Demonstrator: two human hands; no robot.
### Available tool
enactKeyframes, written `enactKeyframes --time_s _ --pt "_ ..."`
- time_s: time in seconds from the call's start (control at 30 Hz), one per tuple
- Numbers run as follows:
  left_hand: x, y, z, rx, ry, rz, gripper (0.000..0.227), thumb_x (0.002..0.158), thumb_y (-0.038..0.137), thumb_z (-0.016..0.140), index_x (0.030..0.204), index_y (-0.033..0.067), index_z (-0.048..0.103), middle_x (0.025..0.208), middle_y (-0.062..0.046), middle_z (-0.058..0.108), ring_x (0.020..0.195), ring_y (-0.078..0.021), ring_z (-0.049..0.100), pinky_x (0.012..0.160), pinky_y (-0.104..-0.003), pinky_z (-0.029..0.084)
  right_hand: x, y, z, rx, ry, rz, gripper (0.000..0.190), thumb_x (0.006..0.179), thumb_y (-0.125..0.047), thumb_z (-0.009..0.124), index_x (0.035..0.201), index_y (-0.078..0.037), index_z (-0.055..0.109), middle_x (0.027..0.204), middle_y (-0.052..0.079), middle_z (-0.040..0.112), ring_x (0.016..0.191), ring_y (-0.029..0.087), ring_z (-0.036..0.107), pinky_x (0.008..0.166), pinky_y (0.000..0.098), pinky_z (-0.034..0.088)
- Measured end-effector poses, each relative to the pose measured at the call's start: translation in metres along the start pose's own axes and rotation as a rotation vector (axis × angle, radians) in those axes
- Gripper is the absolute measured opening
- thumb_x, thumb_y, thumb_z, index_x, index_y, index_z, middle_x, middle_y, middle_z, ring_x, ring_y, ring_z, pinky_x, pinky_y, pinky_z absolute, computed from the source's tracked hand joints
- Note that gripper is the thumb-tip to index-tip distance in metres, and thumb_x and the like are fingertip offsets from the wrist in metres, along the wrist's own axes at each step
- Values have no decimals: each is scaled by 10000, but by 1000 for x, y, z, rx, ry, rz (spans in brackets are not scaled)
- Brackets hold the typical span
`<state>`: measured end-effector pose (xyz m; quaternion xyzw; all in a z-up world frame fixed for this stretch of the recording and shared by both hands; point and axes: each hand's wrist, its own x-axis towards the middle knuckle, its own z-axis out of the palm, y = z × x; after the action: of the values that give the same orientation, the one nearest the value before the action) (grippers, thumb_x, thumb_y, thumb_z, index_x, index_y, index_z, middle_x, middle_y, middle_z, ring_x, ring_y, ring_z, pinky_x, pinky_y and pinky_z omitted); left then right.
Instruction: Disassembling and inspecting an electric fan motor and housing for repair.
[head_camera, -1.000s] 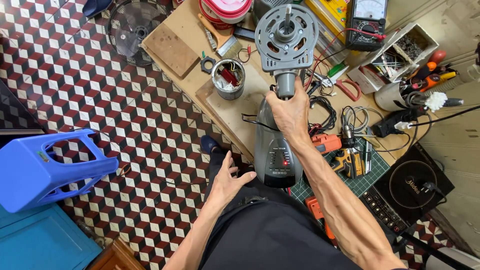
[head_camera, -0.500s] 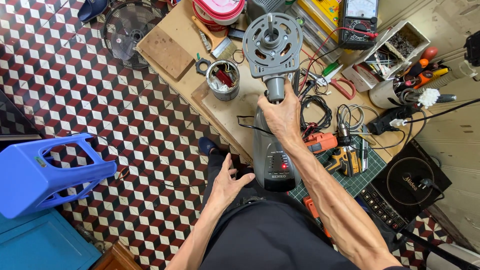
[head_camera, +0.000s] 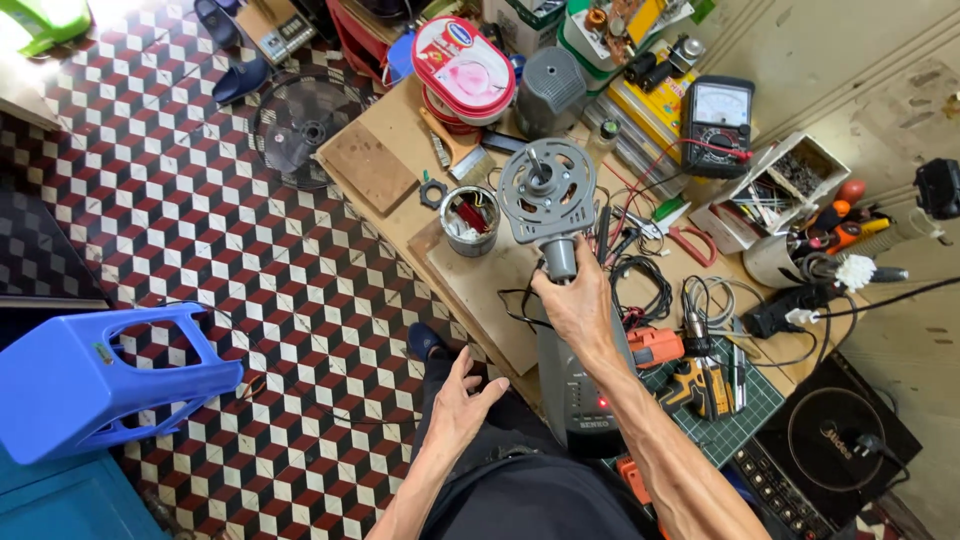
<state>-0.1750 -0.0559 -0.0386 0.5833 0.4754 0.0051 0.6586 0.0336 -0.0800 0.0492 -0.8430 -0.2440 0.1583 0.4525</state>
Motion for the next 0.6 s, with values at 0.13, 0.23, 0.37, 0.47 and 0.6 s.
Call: enactKeyframes --time_s 0.13,0.23,0.37,0.47,0.6 --pt "1 20 -15 -78 91 80 879 845 370 730 1549 41 321 1537 -202 456 1336 -284 575 1035 -369 529 -2 9 0 -77 64 -124 681 732 -221 733 1317 66 533 961 232 694 806 314 705 747 430 549" --pt "7 37 -33 -147 169 177 698 891 307 688 1480 15 454 1437 -185 591 1294 -251 631 1038 -352 518 -3 -1 -5 -256 11 -104 524 753 -225 722 1207 18 628 1051 253 709 961 414 679 841 486 523" --pt "29 56 -53 -199 135 219 537 927 256 666 1384 -14 585 1328 -166 702 1249 -224 664 1032 -331 518 3 -25 -15 -370 -104 7 589 716 -246 749 1232 8 622 1057 262 702 993 422 672 859 500 513" --pt "48 68 -66 -179 53 158 524 923 265 673 1366 -7 601 1314 -150 713 1230 -210 672 1030 -321 512 15 -33 -15 -375 -172 177 691 694 -282 733 1336 -61 603 1066 247 727 995 382 706 883 462 532" --pt "76 76 -90 -179 -35 125 535 911 280 689 1361 10 583 1309 -129 702 1216 -197 668 1026 -316 504 40 -31 -19 -264 -262 303 865 633 -339 767 1421 -62 543 1158 236 737 1043 333 739 935 408 545"
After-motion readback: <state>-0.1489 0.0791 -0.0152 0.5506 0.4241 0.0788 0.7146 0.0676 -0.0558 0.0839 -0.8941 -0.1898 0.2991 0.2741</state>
